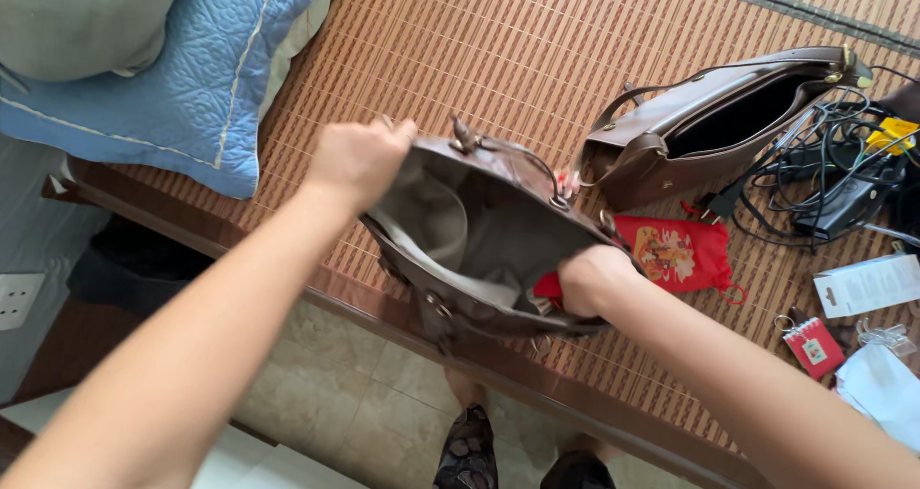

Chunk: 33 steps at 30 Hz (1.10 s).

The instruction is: The person unpacks a brown handbag on a bamboo mat, removing a laptop, hair dryer, and other items. They then retrieve a white gift bag from a wardrobe and unpack its contents, including a red pouch. Finally, they place the red pouch and a small decorative item into the brown handbag.

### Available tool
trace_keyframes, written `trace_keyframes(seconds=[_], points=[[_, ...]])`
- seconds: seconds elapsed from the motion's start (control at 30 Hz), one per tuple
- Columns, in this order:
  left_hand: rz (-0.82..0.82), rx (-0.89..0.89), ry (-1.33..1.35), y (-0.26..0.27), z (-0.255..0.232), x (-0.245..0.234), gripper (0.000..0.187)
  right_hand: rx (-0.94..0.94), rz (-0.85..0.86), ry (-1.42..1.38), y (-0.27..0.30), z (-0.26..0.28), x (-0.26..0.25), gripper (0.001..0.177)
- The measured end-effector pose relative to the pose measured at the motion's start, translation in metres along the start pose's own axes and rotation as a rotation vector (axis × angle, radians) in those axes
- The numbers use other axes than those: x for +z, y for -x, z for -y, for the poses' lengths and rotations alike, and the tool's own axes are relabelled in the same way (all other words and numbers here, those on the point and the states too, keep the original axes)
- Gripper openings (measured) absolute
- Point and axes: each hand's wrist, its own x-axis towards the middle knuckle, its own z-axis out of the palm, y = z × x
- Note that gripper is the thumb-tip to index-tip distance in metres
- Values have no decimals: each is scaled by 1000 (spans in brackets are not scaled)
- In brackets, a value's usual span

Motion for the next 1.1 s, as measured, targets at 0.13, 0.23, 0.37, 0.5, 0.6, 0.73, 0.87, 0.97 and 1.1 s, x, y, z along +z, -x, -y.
trace_keyframes(seconds=[0.13, 0.23, 0.37, 0.5, 0.6, 0.73, 0.87, 0.97, 1.1], points=[[84, -24, 78, 4, -18, 11, 18, 57, -11, -150, 1, -16, 21, 28], [140, -100, 124, 0, -20, 9, 14, -42, -121, -761, 7, -27, 22, 20], [141, -274, 326, -6, -26, -12, 20, -286, -156, -1917, 21, -30, 25, 17], [20, -263, 434, -21, -16, -46, 26, -431, -128, -2219, 25, -27, 28, 26], [53, -199, 299, -38, -20, -66, 21, -337, -160, -2340, 17, -18, 27, 30], [247, -209, 284, -61, -36, -71, 24, -386, -298, -2476, 12, 2, 33, 27], [-104, -66, 410, -42, -89, -68, 36, -261, -448, -2477, 13, 14, 39, 26], [-45, -266, 984, -16, -144, -67, 39, -257, -492, -2512, 22, 16, 49, 27], [194, -532, 1408, 6, -202, -58, 59, -161, -497, -2565, 37, 8, 68, 29]])
